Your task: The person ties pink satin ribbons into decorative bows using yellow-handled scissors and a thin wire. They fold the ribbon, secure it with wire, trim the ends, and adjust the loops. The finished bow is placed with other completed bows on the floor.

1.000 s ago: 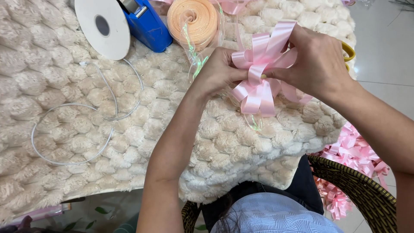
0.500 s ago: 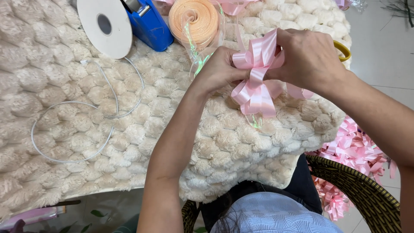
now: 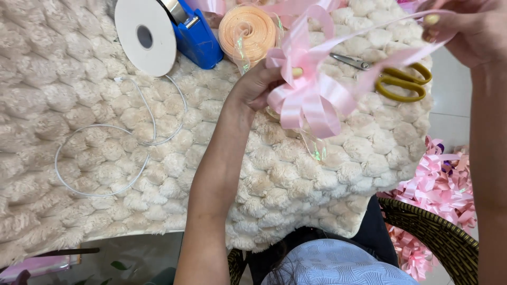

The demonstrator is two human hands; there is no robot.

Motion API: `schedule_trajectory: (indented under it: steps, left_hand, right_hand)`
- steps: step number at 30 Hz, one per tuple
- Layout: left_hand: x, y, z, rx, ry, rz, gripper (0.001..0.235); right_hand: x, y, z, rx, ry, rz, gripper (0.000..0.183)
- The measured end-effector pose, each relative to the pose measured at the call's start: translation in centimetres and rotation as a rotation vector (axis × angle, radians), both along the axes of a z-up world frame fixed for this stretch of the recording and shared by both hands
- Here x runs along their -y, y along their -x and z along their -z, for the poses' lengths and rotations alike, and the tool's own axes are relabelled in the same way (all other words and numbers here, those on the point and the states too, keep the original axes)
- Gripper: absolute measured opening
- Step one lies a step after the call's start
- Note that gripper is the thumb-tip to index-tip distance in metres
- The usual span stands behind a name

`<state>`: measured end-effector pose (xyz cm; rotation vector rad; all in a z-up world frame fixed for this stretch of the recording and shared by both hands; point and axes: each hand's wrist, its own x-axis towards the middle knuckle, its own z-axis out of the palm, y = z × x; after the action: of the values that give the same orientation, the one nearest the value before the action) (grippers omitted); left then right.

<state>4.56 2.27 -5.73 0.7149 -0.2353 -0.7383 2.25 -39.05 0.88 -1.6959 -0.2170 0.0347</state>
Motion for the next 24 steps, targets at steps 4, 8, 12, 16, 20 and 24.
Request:
schedule_trajectory:
  steps: [4,8,12,16,20,24]
  left_hand:
    - [-1.2,-0.5,-1.6,-0.090,-0.067,-0.212,0.052]
    - [-0.6,-0.3,-2.7,-0.137,-0.237,-0.633,0.049]
    - [0.7,1.5,-4.6,0.096,-0.392,-0.780,0.029]
    - [1.3,1.8,-4.2,0.258,-0.439,-0.801,0.024]
    - [1.6,2.5,-4.6,0.446,-0.299,-0.711,0.018]
    - [1.4,2.4,-4.4,0.474,-0.205,-0.657,0.015]
  right_hand:
    - [3.2,-1.0,2.8,-0.020,0.001,0.225,0.011]
    - [-0.4,0.4,1.6,0.137,0.307,0.322,0.009]
    - [-8.6,3.2,-3.9,0.419,0.804,0.109,0.009]
    - [-17.3,4.0,-10.3,0.110,0.897,0.013,0.019]
    - [-20.1,0.7,-10.5,-0.240,0.581,-0.270,0.019]
    - [-20.8,-2.0,-9.3,-0.231,0.461,-0.310,0.024]
